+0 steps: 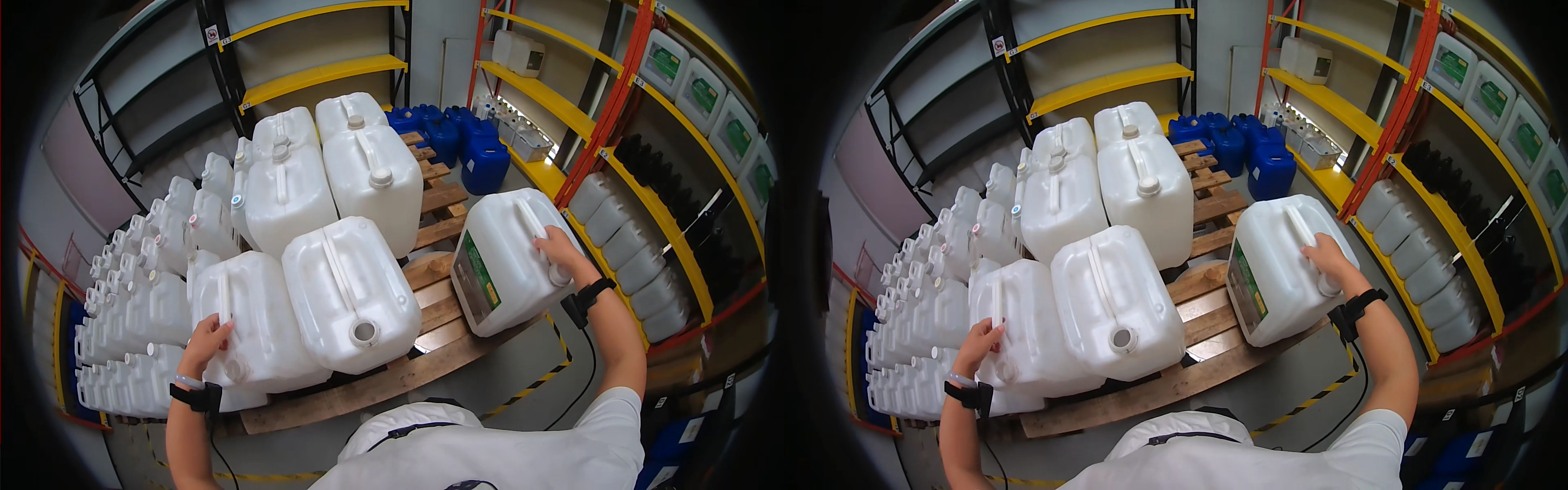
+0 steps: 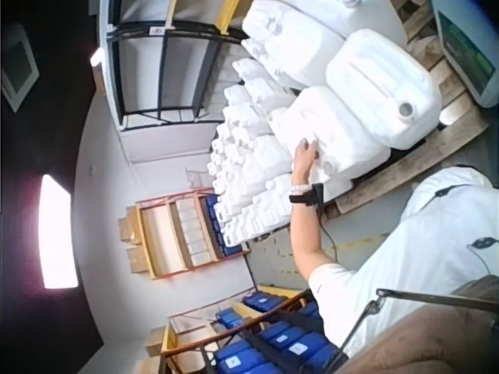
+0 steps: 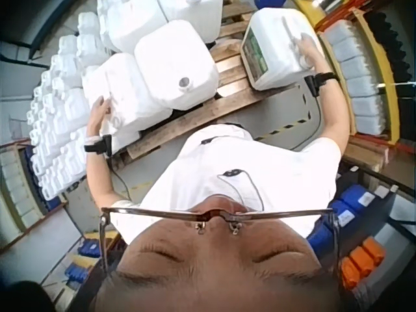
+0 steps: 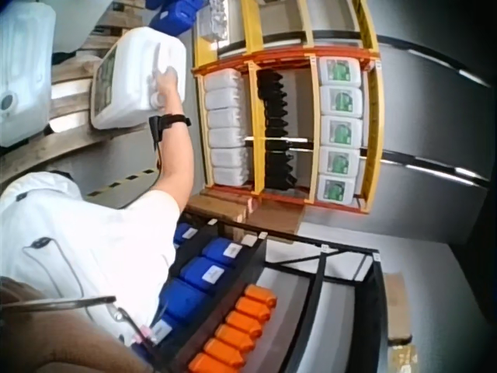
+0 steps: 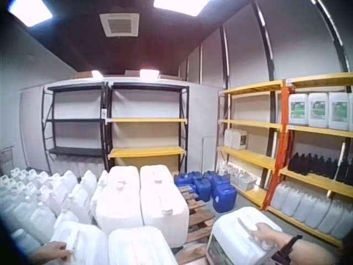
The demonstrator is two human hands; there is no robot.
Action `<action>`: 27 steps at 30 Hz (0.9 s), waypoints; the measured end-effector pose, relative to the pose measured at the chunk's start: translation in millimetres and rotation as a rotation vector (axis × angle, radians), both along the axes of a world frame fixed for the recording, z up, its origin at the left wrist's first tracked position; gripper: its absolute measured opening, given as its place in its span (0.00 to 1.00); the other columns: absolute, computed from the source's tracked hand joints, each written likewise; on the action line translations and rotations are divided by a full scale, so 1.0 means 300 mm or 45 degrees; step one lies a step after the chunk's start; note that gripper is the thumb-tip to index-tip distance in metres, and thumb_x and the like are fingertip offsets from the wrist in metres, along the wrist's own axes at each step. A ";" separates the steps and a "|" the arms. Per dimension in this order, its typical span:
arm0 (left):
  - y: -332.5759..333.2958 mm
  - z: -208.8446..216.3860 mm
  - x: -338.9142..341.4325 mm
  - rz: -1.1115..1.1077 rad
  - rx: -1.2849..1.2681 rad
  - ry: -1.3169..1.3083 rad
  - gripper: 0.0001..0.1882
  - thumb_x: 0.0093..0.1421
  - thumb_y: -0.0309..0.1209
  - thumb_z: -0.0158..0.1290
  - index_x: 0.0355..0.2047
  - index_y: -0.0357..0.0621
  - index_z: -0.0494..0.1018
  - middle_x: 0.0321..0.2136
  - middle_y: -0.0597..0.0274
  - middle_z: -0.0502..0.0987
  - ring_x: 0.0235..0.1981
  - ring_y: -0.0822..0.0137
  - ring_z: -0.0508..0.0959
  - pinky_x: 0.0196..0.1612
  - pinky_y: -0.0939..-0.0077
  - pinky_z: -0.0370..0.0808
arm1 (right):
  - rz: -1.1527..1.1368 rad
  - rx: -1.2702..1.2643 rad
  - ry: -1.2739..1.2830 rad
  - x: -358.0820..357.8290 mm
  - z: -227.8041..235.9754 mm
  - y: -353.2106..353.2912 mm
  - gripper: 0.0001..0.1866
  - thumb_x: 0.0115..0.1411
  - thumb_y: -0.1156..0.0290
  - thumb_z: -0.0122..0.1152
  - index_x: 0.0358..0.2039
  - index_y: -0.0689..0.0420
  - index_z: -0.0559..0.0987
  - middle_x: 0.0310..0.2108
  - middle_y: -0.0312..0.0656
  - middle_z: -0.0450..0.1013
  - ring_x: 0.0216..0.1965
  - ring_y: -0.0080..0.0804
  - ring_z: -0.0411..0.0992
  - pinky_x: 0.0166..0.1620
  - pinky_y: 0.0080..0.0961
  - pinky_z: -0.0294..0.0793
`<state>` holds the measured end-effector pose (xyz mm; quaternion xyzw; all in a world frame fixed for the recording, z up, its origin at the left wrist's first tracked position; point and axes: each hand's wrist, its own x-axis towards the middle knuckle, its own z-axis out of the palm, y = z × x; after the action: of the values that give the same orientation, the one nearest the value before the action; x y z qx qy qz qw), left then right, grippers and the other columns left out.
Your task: The person repeatedly picks up white and blue plastic jerrycans from a wooden pallet and places them onto yellow warehouse shelves. The person handles the containers one at a time, arranging them in rows on the shelves and on the pallet throughout the clip.
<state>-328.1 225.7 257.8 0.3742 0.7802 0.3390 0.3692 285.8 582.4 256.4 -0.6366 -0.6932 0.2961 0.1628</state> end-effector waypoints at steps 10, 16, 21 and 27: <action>0.006 0.013 0.034 0.063 0.009 0.057 0.13 0.59 0.37 0.51 0.35 0.38 0.71 0.20 0.70 0.68 0.20 0.78 0.67 0.25 0.83 0.66 | 0.083 -0.219 0.410 -0.241 0.016 -0.114 0.09 0.54 0.69 0.55 0.27 0.63 0.73 0.21 0.39 0.70 0.24 0.27 0.68 0.30 0.27 0.66; 0.001 0.007 0.054 0.109 0.024 0.149 0.14 0.59 0.37 0.51 0.36 0.36 0.71 0.19 0.70 0.66 0.19 0.77 0.66 0.24 0.82 0.66 | 0.120 -0.357 0.587 -0.345 -0.013 -0.109 0.07 0.55 0.70 0.54 0.26 0.60 0.72 0.21 0.39 0.69 0.24 0.27 0.66 0.30 0.27 0.66; -0.002 0.009 0.070 0.145 0.004 0.175 0.16 0.59 0.37 0.51 0.38 0.35 0.71 0.19 0.70 0.65 0.19 0.77 0.66 0.24 0.82 0.65 | 0.190 -0.542 0.664 -0.453 0.008 -0.129 0.06 0.56 0.71 0.53 0.29 0.62 0.71 0.21 0.38 0.68 0.24 0.25 0.66 0.29 0.25 0.66; 0.002 -0.006 0.071 0.171 0.018 0.188 0.16 0.59 0.38 0.52 0.39 0.36 0.71 0.20 0.70 0.65 0.20 0.77 0.65 0.25 0.82 0.65 | 0.224 -0.585 0.763 -0.489 -0.026 -0.149 0.07 0.59 0.71 0.51 0.29 0.61 0.71 0.20 0.37 0.68 0.21 0.25 0.64 0.30 0.25 0.65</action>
<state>-306.7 226.2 256.0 0.3476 0.8262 0.3401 0.2844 139.0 537.8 248.7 -0.4797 -0.5824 0.6296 0.1852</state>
